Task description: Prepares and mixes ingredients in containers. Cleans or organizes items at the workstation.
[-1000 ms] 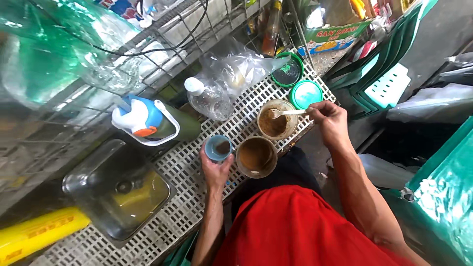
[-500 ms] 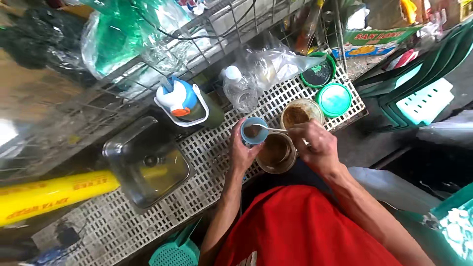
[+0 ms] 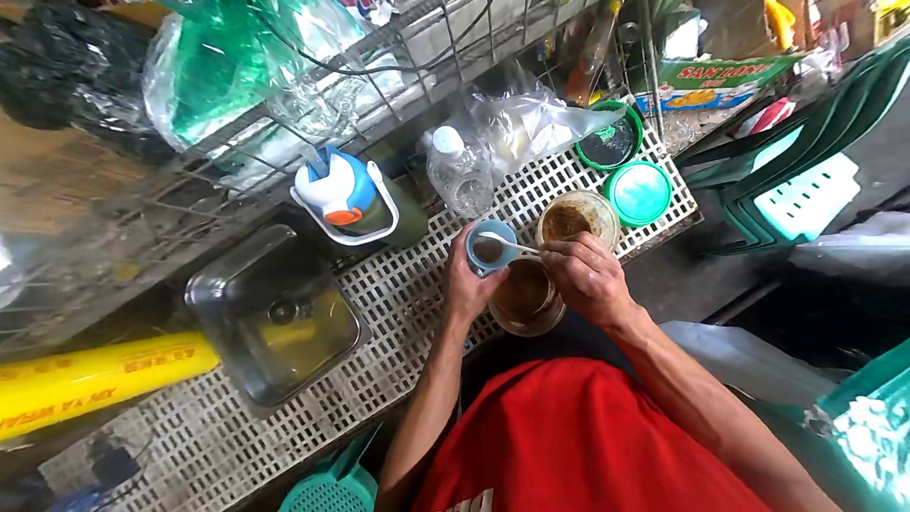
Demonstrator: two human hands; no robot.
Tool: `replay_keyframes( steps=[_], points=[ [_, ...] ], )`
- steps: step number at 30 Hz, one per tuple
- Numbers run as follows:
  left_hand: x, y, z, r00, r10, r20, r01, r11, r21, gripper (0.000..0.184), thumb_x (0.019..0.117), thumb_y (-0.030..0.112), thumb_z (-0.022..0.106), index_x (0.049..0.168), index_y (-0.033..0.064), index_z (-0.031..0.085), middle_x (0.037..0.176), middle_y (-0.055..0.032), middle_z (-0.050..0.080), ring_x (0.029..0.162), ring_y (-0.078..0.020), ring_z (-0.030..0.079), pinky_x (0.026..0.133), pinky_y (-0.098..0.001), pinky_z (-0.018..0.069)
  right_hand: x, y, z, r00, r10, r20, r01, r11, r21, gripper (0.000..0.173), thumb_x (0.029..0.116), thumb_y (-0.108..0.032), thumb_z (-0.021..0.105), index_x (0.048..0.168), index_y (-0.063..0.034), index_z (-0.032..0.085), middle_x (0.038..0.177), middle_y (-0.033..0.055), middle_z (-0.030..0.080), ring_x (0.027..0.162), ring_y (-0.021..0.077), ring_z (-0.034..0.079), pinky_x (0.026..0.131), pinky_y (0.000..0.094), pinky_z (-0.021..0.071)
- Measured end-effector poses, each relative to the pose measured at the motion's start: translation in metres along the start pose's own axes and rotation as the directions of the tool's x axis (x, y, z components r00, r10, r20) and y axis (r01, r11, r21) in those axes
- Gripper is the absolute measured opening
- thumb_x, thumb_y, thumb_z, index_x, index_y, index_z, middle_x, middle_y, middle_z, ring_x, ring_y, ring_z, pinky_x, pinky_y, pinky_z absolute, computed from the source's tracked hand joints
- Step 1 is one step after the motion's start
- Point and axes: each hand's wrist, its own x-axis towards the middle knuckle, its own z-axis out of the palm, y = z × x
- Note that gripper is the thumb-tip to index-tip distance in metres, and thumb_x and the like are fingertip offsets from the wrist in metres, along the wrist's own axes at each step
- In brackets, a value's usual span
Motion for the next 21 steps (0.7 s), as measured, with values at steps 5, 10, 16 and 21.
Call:
replay_keyframes(
  steps=[5,10,16,21],
  points=[
    [0.001,-0.014,0.0,0.996,-0.073,-0.055,0.068,0.994,-0.087,0.093,0.075,0.028,0.087,0.151,0.0066,0.039,0.142,-0.0104,0.057,0.13,-0.0153,0.056,0.11,-0.0382,0.0492,0.002,-0.001,-0.029,0.898,0.416,-0.143,-0.369,0.89,0.269,0.009,0.0919,-0.002,0.068,0.1,-0.0003,0.072,0.1,0.0079,0.074,0.087,0.0136,0.071,0.077,0.0323,0.0623],
    [0.0,-0.033,-0.005,0.985,-0.125,-0.115,0.118,0.99,-0.071,0.093,0.0739,0.026,0.087,0.151,0.0073,0.039,0.141,-0.0096,0.058,0.129,-0.0144,0.057,0.109,-0.0367,0.0496,-0.017,0.019,-0.083,0.63,0.726,-0.274,-0.607,0.681,0.409,0.011,0.0935,-0.009,0.07,0.104,-0.0091,0.072,0.089,-0.0009,0.073,0.072,0.0105,0.068,0.065,0.0297,0.0598],
    [0.003,-0.048,0.007,0.983,-0.16,-0.093,0.154,0.986,-0.068,0.094,0.0746,0.021,0.085,0.152,0.0043,0.035,0.141,-0.0136,0.057,0.129,-0.0147,0.057,0.109,-0.0335,0.0489,-0.044,0.045,-0.083,0.575,0.805,-0.149,-0.775,0.593,0.216,0.015,0.0955,-0.011,0.066,0.107,-0.0022,0.07,0.088,0.0044,0.072,0.07,0.0099,0.066,0.065,0.0301,0.0578],
    [0.008,-0.047,0.014,0.989,-0.132,-0.073,0.128,0.99,-0.061,0.092,0.0739,0.019,0.085,0.151,0.0055,0.037,0.14,-0.0133,0.058,0.127,-0.0151,0.058,0.108,-0.035,0.0497,-0.048,0.069,-0.076,0.467,0.884,-0.012,-0.832,0.444,0.333,0.019,0.1021,-0.015,0.059,0.114,-0.0038,0.069,0.097,0.0065,0.075,0.078,0.0145,0.071,0.071,0.0341,0.0605]
  ],
)
